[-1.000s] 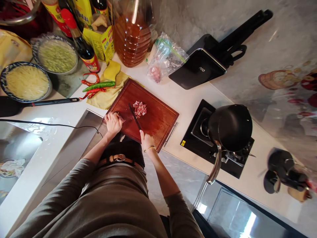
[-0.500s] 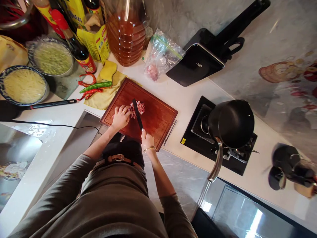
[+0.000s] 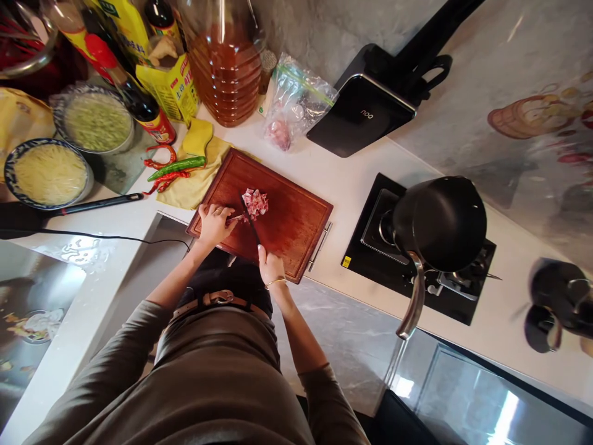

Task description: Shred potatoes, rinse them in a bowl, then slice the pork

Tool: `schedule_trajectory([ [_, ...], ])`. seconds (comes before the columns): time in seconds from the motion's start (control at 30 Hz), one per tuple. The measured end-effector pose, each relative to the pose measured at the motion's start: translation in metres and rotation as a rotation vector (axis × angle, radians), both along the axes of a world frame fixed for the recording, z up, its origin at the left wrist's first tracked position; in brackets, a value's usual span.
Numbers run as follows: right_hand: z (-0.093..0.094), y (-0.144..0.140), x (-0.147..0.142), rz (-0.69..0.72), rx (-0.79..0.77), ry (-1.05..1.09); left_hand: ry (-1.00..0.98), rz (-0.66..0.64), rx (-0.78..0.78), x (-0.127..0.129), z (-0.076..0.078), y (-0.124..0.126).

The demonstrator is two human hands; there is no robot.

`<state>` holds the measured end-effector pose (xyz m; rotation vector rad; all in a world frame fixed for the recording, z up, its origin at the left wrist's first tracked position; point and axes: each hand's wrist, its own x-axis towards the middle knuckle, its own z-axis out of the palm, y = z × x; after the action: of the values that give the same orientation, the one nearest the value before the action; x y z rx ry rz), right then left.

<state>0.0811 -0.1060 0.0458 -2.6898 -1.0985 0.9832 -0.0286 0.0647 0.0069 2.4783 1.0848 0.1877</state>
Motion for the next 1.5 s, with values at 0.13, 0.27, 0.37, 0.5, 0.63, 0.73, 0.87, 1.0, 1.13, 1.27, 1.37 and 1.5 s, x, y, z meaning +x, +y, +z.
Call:
schedule_trajectory([
  [0.13, 0.003, 0.004, -0.012, 0.080, -0.099, -0.033, -0.020, 0.110, 0.025, -0.009, -0.001, -0.012],
  [0.27, 0.006, 0.012, -0.019, 0.089, -0.175, -0.038, -0.025, 0.121, 0.003, -0.009, -0.004, -0.018],
  [0.37, 0.009, 0.018, -0.020, 0.072, -0.227, -0.023, -0.018, 0.108, -0.025, -0.006, -0.006, -0.019],
  [0.5, 0.011, 0.025, -0.017, 0.057, -0.277, 0.016, -0.006, 0.111, -0.029, -0.003, -0.007, -0.015],
  [0.63, 0.006, 0.035, -0.015, 0.046, -0.270, 0.046, -0.007, 0.096, -0.012, -0.001, -0.009, -0.011],
  [0.73, -0.002, 0.047, -0.011, 0.021, -0.205, 0.043, -0.008, 0.079, -0.021, -0.001, -0.008, -0.010],
  [0.87, -0.013, 0.061, 0.001, -0.038, -0.053, 0.092, -0.001, 0.023, -0.033, -0.006, -0.004, -0.009],
  [1.0, -0.015, 0.056, 0.014, -0.126, 0.102, 0.178, 0.049, 0.054, -0.014, -0.008, 0.002, -0.006],
  [1.13, -0.014, 0.037, 0.021, -0.232, 0.207, 0.236, 0.086, 0.012, -0.012, 0.012, 0.004, 0.004],
  [1.27, -0.012, 0.019, 0.023, -0.299, 0.226, 0.243, 0.023, -0.042, -0.050, 0.038, 0.002, 0.012],
  [1.37, -0.011, 0.010, 0.023, -0.323, 0.220, 0.230, -0.029, -0.005, -0.081, 0.039, 0.002, 0.012],
  [1.5, -0.007, 0.005, 0.020, -0.275, 0.188, 0.209, -0.108, 0.196, -0.045, 0.007, 0.007, 0.012],
])
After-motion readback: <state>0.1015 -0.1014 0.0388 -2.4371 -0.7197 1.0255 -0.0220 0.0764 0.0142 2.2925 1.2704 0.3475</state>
